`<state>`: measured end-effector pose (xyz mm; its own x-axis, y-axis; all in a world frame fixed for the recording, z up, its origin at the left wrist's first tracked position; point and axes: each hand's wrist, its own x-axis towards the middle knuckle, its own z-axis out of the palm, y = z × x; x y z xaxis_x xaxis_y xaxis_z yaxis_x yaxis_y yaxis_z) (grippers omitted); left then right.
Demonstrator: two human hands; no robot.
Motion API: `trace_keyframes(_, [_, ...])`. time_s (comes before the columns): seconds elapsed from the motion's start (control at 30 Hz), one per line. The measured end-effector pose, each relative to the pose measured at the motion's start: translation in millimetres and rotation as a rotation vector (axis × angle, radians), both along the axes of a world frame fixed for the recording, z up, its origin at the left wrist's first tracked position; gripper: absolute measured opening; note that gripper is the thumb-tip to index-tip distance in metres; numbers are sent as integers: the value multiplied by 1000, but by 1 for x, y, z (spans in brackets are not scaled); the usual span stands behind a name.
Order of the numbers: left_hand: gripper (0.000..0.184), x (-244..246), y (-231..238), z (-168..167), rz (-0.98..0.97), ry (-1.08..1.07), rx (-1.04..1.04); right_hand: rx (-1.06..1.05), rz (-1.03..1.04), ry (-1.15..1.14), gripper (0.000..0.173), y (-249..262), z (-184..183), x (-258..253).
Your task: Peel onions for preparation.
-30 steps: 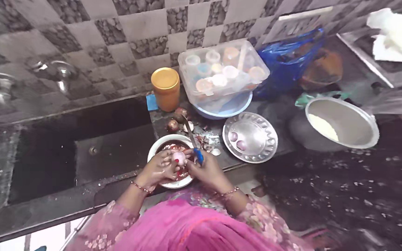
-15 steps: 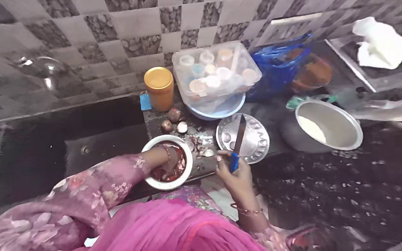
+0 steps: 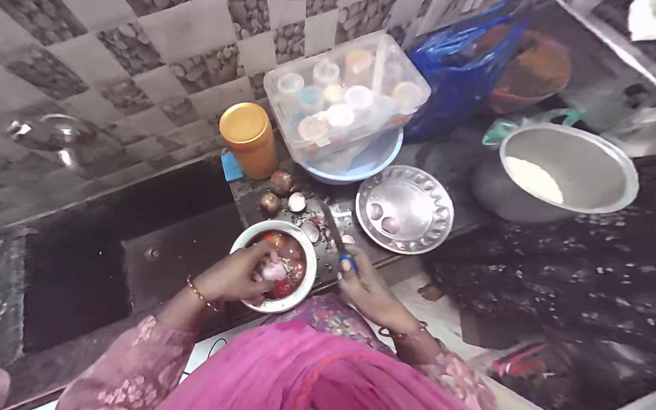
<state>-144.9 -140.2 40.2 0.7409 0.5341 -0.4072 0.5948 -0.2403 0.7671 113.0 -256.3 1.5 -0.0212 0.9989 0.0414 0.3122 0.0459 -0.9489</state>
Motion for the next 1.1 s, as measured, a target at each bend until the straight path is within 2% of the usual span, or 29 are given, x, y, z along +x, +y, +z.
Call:
trace_keyframes(0.1, [47, -5, -21, -16, 318, -241, -52, 51, 153, 34, 33, 10, -10, -6])
trace_keyframes(0.17, [60, 0, -36, -21, 552, -437, -195, 7, 270, 89, 32, 18, -7, -8])
trace_keyframes(0.27, [60, 8, -51, -30, 717, -725, -335, -43, 351, 101, 32, 29, -2, -13])
trace_keyframes(0.37, [61, 10, -57, -38, 689, -890, -428, -23, 304, 22, 27, 37, 1, -21])
trace_keyframes(0.57, [56, 9, -55, -49, 489, -1069, -512, 53, 357, -46, 43, 53, 2, -26])
trace_keyframes(0.7, [49, 12, -58, -49, 494, -1095, -530, 51, 390, -109, 45, 53, 8, -33])
trace_keyframes(0.9, [39, 14, -61, -49, 503, -1126, -560, 112, 408, -87, 40, 51, 8, -40])
trace_keyframes(1.1, [45, 16, -61, -53, 510, -1176, -626, 205, 353, -152, 43, 45, 6, -48])
